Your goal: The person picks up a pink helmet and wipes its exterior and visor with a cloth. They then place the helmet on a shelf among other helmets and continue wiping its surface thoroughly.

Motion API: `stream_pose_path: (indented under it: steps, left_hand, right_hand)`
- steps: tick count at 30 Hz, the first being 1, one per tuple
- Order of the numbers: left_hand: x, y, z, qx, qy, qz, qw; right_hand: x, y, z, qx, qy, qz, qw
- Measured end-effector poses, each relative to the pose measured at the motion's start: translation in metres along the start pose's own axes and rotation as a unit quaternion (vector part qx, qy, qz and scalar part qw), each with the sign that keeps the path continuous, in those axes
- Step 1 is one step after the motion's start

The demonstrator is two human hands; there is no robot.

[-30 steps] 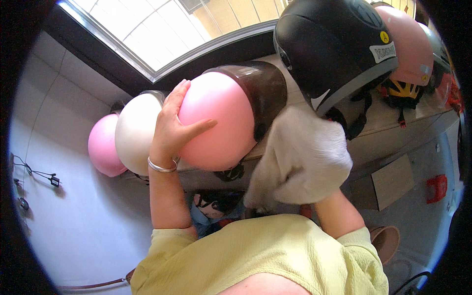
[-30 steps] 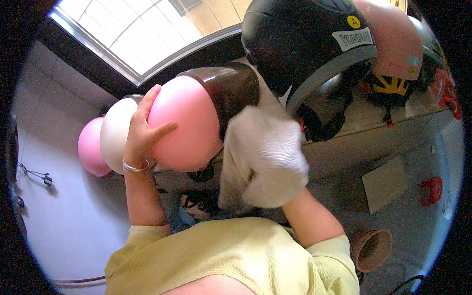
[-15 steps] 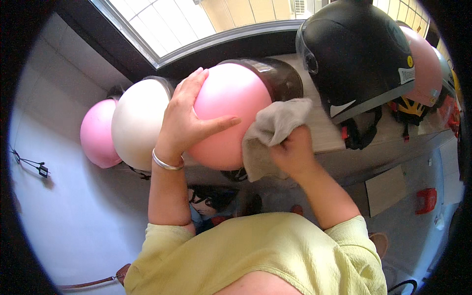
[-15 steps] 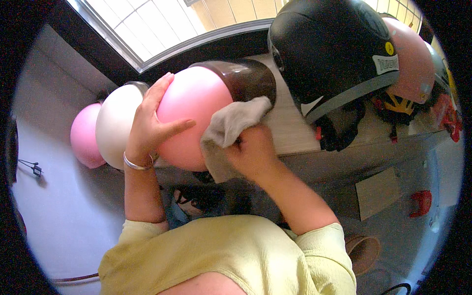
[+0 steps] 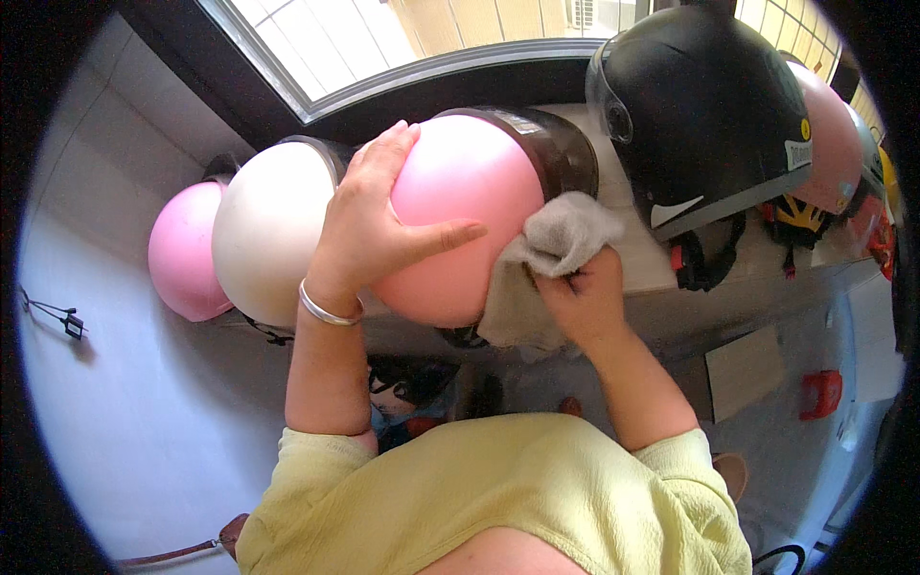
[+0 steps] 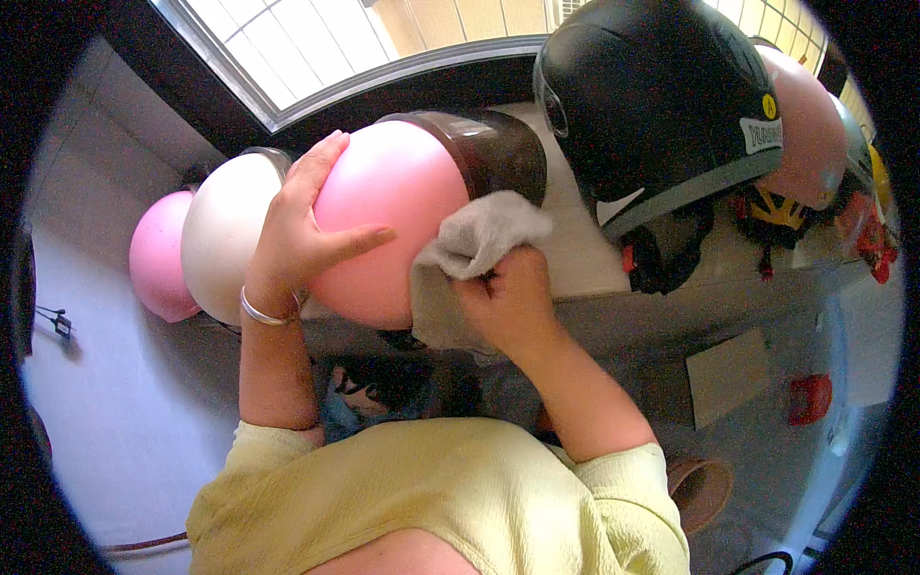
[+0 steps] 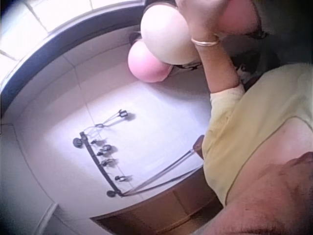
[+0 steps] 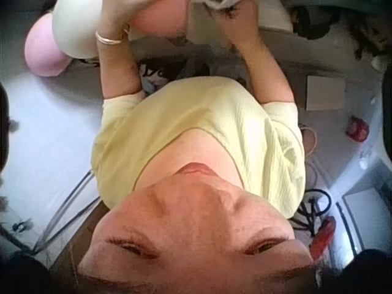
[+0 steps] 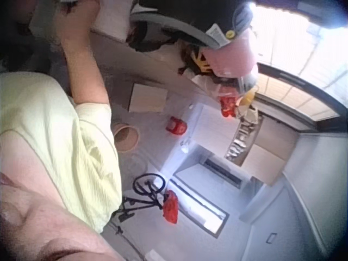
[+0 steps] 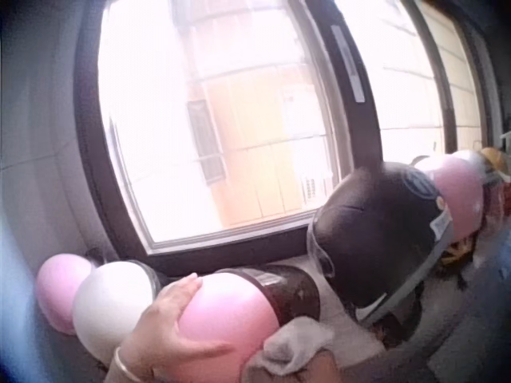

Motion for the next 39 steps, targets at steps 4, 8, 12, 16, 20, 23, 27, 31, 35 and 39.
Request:
stream_pose_path:
  steps: [4,8,12,16,20,23,27,31,35,39]
  left_hand:
    - [0.001,-0.003,0.001,-0.007,0.000,-0.001,1.000]
    - [0.000,-0.003,0.002,-0.026,0.010,-0.008,1.000]
    - [0.000,-0.003,0.003,-0.031,0.026,-0.015,0.999]
    - [0.000,-0.001,-0.001,-0.037,0.027,-0.021,0.999]
    - [-0.002,-0.002,0.001,-0.106,0.035,0.000,0.994]
    - [-0.008,0.001,-0.001,-0.044,0.019,0.074,0.996]
    - [-0.027,0.002,0.002,-0.013,0.012,0.055,0.998]
    - [-0.031,-0.009,-0.002,-0.042,0.018,0.038,0.998]
    - [-0.032,-0.008,0.001,-0.022,0.018,0.048,0.998]
    - [-0.031,-0.011,-0.001,-0.015,0.010,0.058,0.998]
  right_hand:
    - [0.024,0.000,0.005,0.012,-0.030,0.011,0.999]
    - [-0.004,0.000,0.008,-0.052,-0.065,-0.021,0.996]
    - [-0.048,-0.003,0.029,-0.022,-0.046,-0.033,0.998]
    - [-0.048,0.018,0.022,0.176,-0.123,0.057,0.975]
    - [-0.041,0.036,0.022,0.266,-0.039,0.163,0.949]
    - [-0.023,0.047,0.009,0.291,-0.002,0.132,0.948]
    - [-0.006,0.040,0.010,0.082,-0.083,0.045,0.992]
    - [-0.006,-0.001,-0.001,-0.111,0.094,0.012,0.989]
    - [0.019,0.016,0.009,0.083,-0.113,-0.014,0.990]
    - [0.007,0.001,-0.005,-0.057,0.076,0.013,0.995]
Point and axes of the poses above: each hand's wrist, its own x-axis towards the middle knuckle, its own y-axis out of the back of the hand, z = x × y, the point moved 1 cm from there along x, towards the middle knuckle, and after that the axes turned 12 degrees about -z, right-handed, at the moved point
